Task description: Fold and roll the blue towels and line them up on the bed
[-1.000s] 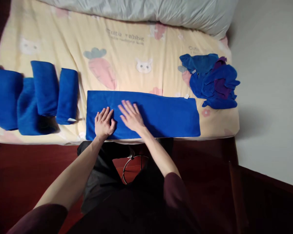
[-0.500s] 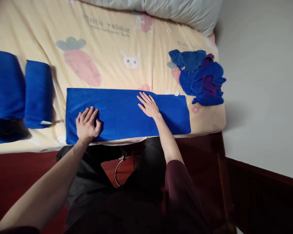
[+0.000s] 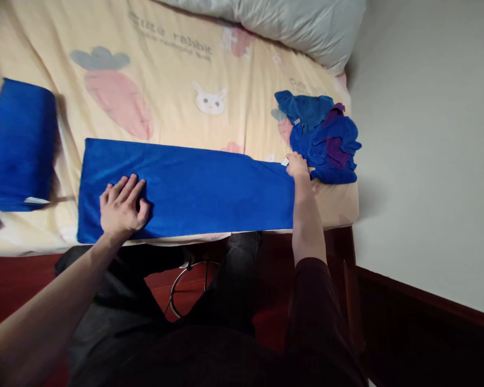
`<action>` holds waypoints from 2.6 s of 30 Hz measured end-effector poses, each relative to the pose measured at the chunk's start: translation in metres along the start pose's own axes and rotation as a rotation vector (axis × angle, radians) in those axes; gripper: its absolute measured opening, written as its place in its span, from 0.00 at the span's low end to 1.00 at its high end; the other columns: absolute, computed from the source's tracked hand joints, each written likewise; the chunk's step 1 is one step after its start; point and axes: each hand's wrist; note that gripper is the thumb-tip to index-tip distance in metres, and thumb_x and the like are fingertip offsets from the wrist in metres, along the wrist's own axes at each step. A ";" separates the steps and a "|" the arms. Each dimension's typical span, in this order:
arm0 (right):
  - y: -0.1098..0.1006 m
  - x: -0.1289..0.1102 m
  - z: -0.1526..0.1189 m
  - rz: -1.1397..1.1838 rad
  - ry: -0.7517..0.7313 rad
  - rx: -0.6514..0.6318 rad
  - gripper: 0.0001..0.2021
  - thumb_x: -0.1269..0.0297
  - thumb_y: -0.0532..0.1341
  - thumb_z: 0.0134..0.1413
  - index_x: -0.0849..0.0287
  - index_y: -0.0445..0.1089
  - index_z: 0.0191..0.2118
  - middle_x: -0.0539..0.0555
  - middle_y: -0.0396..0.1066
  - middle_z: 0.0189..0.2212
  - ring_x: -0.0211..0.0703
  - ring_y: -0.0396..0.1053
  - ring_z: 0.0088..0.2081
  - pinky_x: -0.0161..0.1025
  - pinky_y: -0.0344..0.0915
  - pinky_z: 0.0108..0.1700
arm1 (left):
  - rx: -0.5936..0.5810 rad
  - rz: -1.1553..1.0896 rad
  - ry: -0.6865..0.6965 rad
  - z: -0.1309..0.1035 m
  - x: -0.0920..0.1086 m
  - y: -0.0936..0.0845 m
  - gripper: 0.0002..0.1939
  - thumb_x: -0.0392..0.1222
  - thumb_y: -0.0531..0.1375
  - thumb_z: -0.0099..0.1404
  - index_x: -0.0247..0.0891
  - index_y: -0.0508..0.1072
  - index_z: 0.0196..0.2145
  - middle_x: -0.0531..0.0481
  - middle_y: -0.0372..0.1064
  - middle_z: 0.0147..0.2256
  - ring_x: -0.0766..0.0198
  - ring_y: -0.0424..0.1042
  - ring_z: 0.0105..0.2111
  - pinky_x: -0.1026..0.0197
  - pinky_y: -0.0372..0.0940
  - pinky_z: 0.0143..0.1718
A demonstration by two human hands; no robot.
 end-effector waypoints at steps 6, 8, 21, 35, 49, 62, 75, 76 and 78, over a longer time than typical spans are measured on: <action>0.003 0.010 0.006 0.013 0.070 -0.033 0.16 0.79 0.60 0.65 0.62 0.79 0.52 0.63 0.78 0.49 0.52 0.74 0.50 0.49 0.68 0.56 | 0.008 0.036 0.042 0.001 0.000 -0.001 0.33 0.48 0.54 0.74 0.33 0.72 0.71 0.39 0.63 0.73 0.45 0.61 0.74 0.39 0.49 0.77; 0.001 0.011 0.003 -0.011 0.122 0.018 0.17 0.80 0.58 0.65 0.64 0.77 0.55 0.65 0.76 0.54 0.52 0.71 0.54 0.49 0.66 0.59 | 0.006 0.051 0.046 0.001 0.000 -0.001 0.32 0.49 0.54 0.75 0.32 0.72 0.71 0.39 0.64 0.72 0.45 0.62 0.74 0.39 0.49 0.76; 0.068 -0.174 -0.093 0.171 -0.672 0.257 0.29 0.57 0.50 0.82 0.58 0.55 0.80 0.54 0.50 0.81 0.48 0.43 0.82 0.55 0.38 0.83 | 0.049 0.033 0.070 0.000 -0.001 0.000 0.33 0.49 0.55 0.73 0.36 0.72 0.71 0.42 0.63 0.73 0.46 0.62 0.74 0.38 0.51 0.76; 0.074 -0.013 -0.036 0.224 -0.240 0.221 0.31 0.57 0.46 0.79 0.59 0.54 0.81 0.56 0.43 0.82 0.47 0.41 0.82 0.58 0.37 0.83 | -0.086 0.024 -0.085 0.006 0.020 -0.016 0.33 0.60 0.43 0.78 0.50 0.65 0.73 0.65 0.51 0.77 0.33 0.59 0.73 0.17 0.56 0.68; 0.086 -0.010 -0.093 0.236 -0.100 0.306 0.33 0.52 0.40 0.83 0.65 0.42 0.83 0.59 0.33 0.83 0.52 0.31 0.83 0.61 0.31 0.82 | -0.006 -0.011 0.021 0.002 0.003 -0.002 0.34 0.51 0.57 0.72 0.38 0.70 0.72 0.44 0.62 0.74 0.43 0.60 0.75 0.32 0.48 0.77; 0.178 0.092 -0.217 0.118 0.047 0.328 0.35 0.54 0.40 0.77 0.61 0.52 0.82 0.64 0.48 0.80 0.59 0.44 0.82 0.69 0.48 0.78 | -0.253 0.156 -0.082 -0.041 -0.048 -0.066 0.37 0.51 0.50 0.76 0.34 0.63 0.76 0.37 0.51 0.78 0.46 0.49 0.79 0.38 0.44 0.80; 0.139 0.068 -0.208 0.254 0.186 0.275 0.46 0.36 0.40 0.68 0.60 0.56 0.80 0.71 0.54 0.77 0.64 0.46 0.81 0.72 0.49 0.76 | -0.245 0.143 -0.120 -0.048 -0.059 -0.075 0.37 0.51 0.48 0.80 0.26 0.55 0.78 0.28 0.42 0.79 0.42 0.40 0.81 0.34 0.39 0.79; 0.128 0.048 -0.215 0.295 0.236 0.336 0.47 0.35 0.42 0.67 0.60 0.55 0.81 0.71 0.54 0.78 0.66 0.46 0.81 0.73 0.48 0.76 | -0.231 0.128 -0.153 -0.058 -0.058 -0.078 0.38 0.52 0.48 0.80 0.25 0.55 0.78 0.26 0.43 0.79 0.39 0.40 0.81 0.32 0.39 0.79; 0.117 -0.011 -0.244 0.418 0.265 0.529 0.45 0.35 0.45 0.68 0.50 0.43 0.84 0.62 0.50 0.80 0.65 0.45 0.81 0.69 0.50 0.78 | -0.209 0.109 -0.224 -0.092 -0.054 -0.083 0.39 0.54 0.48 0.80 0.25 0.54 0.78 0.24 0.44 0.78 0.34 0.40 0.80 0.28 0.41 0.78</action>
Point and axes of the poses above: each hand's wrist, its own z-axis towards the middle knuckle, its own y-axis out of the palm, x = y × z
